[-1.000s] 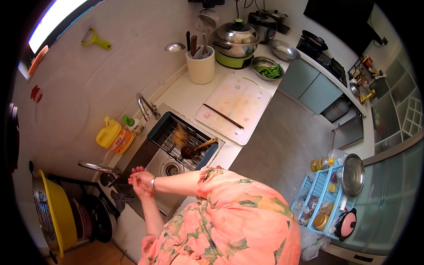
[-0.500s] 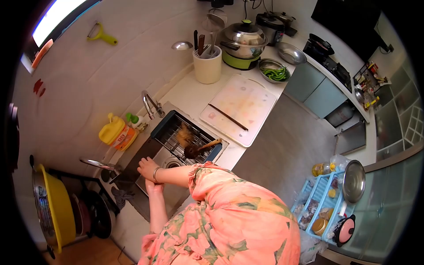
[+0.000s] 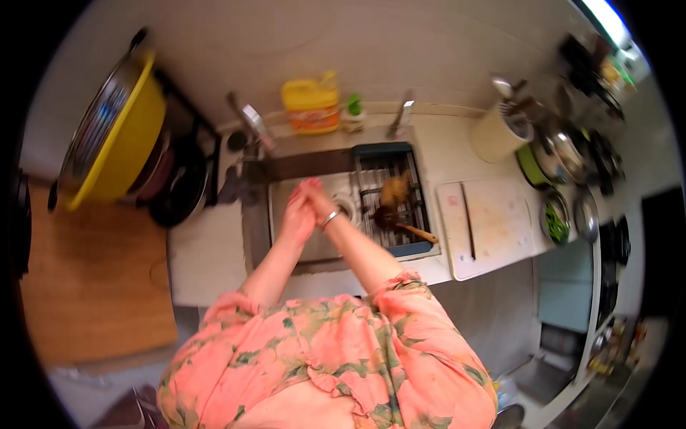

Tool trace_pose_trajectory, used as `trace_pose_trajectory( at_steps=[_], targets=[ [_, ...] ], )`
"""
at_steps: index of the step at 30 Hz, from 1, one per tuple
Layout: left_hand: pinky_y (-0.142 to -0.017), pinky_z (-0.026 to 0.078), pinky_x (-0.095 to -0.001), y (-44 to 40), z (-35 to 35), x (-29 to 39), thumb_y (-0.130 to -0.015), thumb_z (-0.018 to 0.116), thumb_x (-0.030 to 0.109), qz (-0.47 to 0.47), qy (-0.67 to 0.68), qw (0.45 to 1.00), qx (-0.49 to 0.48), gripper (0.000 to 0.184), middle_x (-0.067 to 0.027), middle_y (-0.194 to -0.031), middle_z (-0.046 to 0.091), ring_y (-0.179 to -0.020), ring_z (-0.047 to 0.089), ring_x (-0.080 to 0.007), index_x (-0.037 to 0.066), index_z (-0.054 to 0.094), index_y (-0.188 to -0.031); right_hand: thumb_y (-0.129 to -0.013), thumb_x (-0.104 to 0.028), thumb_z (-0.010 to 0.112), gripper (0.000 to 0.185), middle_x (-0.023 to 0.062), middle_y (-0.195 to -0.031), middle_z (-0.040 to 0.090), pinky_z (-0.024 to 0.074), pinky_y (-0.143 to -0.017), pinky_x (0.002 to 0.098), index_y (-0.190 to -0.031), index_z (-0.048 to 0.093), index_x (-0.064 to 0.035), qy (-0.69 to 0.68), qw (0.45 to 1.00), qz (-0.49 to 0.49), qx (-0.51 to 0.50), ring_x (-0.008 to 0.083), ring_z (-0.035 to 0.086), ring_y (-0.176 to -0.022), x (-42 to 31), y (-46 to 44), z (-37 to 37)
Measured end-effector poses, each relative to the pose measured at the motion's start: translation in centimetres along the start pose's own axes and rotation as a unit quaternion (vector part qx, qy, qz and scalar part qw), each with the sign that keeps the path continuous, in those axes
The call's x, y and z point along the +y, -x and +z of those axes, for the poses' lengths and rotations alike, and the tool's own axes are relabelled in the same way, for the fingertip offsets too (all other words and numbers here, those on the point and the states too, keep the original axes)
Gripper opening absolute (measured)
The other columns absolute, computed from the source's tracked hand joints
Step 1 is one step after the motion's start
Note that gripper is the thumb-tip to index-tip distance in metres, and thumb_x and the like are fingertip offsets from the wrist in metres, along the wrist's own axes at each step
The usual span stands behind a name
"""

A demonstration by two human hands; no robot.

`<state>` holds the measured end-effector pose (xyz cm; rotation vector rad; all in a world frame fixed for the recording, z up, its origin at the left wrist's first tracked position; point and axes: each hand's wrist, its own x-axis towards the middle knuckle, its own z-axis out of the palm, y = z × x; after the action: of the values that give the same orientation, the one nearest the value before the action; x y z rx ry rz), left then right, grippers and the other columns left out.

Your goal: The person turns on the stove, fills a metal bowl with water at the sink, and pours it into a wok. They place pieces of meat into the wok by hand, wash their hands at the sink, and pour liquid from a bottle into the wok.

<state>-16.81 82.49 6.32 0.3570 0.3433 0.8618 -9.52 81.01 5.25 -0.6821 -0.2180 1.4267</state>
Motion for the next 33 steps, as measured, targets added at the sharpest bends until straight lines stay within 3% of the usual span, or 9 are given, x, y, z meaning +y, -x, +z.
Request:
trace_pose_trajectory(
  at_steps=[8,11,14,18,21,25,28,32,33],
  targets=[
    [-0.097,0.033,-0.0268,2.9,-0.8,0.9,-0.089,0.042,0.006,-0.035,-0.338,0.939,0.061,0.036,-0.0079,-0.128,0.043,-0.117,0.041,-0.0149,-0.004,0.042,-0.124,-0.088,-0.039,0.047,0.036,0.0049,-0.057,0.047,0.0418,-0.049,0.03,-0.068,0.046,-0.0091,0.166,0.973,0.04,0.158,0.0171,0.047,-0.049,-1.1,-3.4,0.5],
    [-0.104,0.02,-0.0302,3.4,0.8,0.9,-0.094,0.033,0.034,-0.006,-0.385,0.922,0.044,0.051,-0.0129,-0.137,0.031,-0.128,0.026,-0.0193,0.002,0.032,-0.132,-0.088,-0.048,0.04,0.04,0.006,-0.088,0.06,0.0405,-0.076,0.039,-0.095,0.057,-0.012,0.206,0.972,0.015,0.11,0.0169,0.052,-0.078,1.0,-4.1,-0.6],
    [-0.106,0.01,-0.0347,1.2,0.1,2.4,-0.092,0.026,0.048,-0.003,-0.326,0.944,0.049,0.058,-0.0137,-0.142,0.021,-0.132,0.013,-0.0227,0.009,0.028,-0.136,-0.085,-0.058,0.035,0.063,0.0113,-0.13,0.041,0.0303,-0.094,0.0377,-0.13,0.039,-0.0145,0.246,0.963,0.06,0.088,0.0234,0.042,-0.111,3.8,-1.6,1.9],
    [-0.106,0.006,-0.0393,-0.8,-2.6,3.6,-0.087,0.025,0.058,-0.075,-0.275,0.955,0.086,0.061,-0.0087,-0.143,0.019,-0.132,0.012,-0.0295,0.02,0.033,-0.135,-0.084,-0.062,0.033,0.071,0.0124,-0.137,0.032,0.0248,-0.1,0.0359,-0.135,0.031,-0.0121,0.246,0.953,0.027,0.175,0.0248,0.033,-0.123,4.9,1.8,6.3],
    [-0.106,0.012,-0.0346,-0.2,-1.7,2.5,-0.088,0.033,0.053,-0.034,-0.234,0.965,0.114,0.062,-0.007,-0.141,0.027,-0.13,0.02,-0.025,0.01,0.034,-0.133,-0.087,-0.057,0.03,0.073,0.0157,-0.138,0.029,0.0237,-0.1,0.0292,-0.134,0.028,-0.0014,0.328,0.93,0.115,0.124,0.0249,0.029,-0.126,5.1,-2.0,0.8],
    [-0.099,0.029,-0.0327,1.2,-1.2,-0.2,-0.092,0.037,0.041,-0.023,-0.133,0.982,0.134,0.053,-0.0092,-0.131,0.039,-0.12,0.036,-0.0206,0.004,0.036,-0.128,-0.086,-0.024,0.049,0.051,0.0216,-0.127,0.04,0.0316,-0.098,0.0355,-0.128,0.034,0.0005,0.685,0.705,-0.158,0.088,0.0345,0.04,-0.117,1.8,-3.3,-0.7],
    [-0.092,0.039,-0.0334,1.2,-0.5,0.4,-0.094,0.034,0.036,-0.075,-0.046,0.984,0.155,0.046,-0.0104,-0.122,0.047,-0.111,0.046,-0.0203,0.002,0.039,-0.123,-0.079,-0.01,0.055,0.051,0.0202,-0.124,0.044,0.0332,-0.097,0.036,-0.125,0.036,-0.0005,0.735,0.624,-0.264,0.015,0.0357,0.042,-0.115,0.6,-2.4,0.9],
    [-0.084,0.045,-0.0374,-1.9,-4.3,1.0,-0.092,0.04,0.034,-0.097,0.008,0.988,0.117,0.034,-0.0112,-0.102,0.057,-0.095,0.055,-0.024,0.006,0.047,-0.109,-0.077,0.004,0.048,0.049,0.0191,-0.124,0.043,0.0335,-0.098,0.035,-0.125,0.036,0.0005,0.632,0.762,-0.141,0.009,0.0296,0.043,-0.114,1.1,-0.3,3.1],
    [-0.083,0.045,-0.0386,-2.9,-5.6,0.7,-0.091,0.044,0.034,-0.057,0.029,0.995,0.077,0.031,-0.0116,-0.101,0.057,-0.094,0.056,-0.024,0.007,0.047,-0.107,-0.078,0.006,0.043,0.045,0.0158,-0.123,0.045,0.0348,-0.097,0.0332,-0.123,0.037,0.0028,0.329,0.939,-0.1,-0.004,0.0248,0.045,-0.113,4.0,-1.8,0.7]
  ],
)
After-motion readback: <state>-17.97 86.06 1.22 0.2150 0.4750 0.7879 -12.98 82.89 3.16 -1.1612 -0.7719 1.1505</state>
